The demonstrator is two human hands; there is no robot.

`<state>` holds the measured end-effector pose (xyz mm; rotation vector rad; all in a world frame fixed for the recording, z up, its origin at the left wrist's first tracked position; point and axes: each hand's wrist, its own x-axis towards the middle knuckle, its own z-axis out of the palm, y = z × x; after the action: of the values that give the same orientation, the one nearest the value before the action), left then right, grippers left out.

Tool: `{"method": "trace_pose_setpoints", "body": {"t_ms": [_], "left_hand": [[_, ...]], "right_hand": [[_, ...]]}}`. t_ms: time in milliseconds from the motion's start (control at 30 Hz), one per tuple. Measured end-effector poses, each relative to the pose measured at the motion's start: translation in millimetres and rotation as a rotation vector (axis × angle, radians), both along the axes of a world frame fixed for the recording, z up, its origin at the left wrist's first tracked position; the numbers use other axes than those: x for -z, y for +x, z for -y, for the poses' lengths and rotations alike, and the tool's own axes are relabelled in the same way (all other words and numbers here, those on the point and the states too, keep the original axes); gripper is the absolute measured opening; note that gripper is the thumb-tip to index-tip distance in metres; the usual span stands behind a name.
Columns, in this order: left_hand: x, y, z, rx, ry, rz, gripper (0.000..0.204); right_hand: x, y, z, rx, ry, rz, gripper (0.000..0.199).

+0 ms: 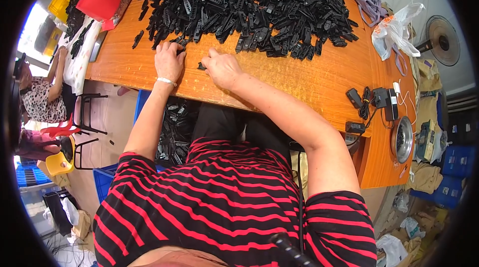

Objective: Assembling small black plastic components by hand at a wooden workbench.

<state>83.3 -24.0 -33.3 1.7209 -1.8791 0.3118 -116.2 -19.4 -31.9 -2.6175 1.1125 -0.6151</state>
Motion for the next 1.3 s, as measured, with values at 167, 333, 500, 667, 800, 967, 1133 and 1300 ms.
{"method": "trace_pose_setpoints", "body": {"t_ms": [167,333,500,667,800,967,1133,1300], "left_hand": [[4,4,3,0.026,0.026,-0.006,0.015],[-1,-2,-9,0.029,0.006,-0.324,0.021],[0,-27,-18,0.237,0.340,-1.564,0.047],[-14,-33,-24,0.346,0.399,-1.818,0.046],[-29,-25,-28,0.287,0.576,-1.687,0.033],[-16,-18,-17,0.328,0.585,-1.477,0.011],[-3,-24,-16,0.260,0.581,-1.268,0.011],[3,-30,-13,0.203,0.594,-1.215,0.013]], "right_hand": [[-8,-1,-6,0.008,0.008,0.038,0.015],[-18,-3,-14,0.058,0.021,0.183,0.021],[-23,18,-22,0.165,0.102,0.378,0.045],[-16,15,-16,0.096,-0.055,0.473,0.034],[-30,3,-9,0.190,0.578,0.522,0.022],[-27,-14,0,0.225,0.993,0.631,0.022],[-19,-13,-1,0.257,1.022,0.641,0.017],[-20,-14,1,0.329,1.044,0.559,0.019]]}}
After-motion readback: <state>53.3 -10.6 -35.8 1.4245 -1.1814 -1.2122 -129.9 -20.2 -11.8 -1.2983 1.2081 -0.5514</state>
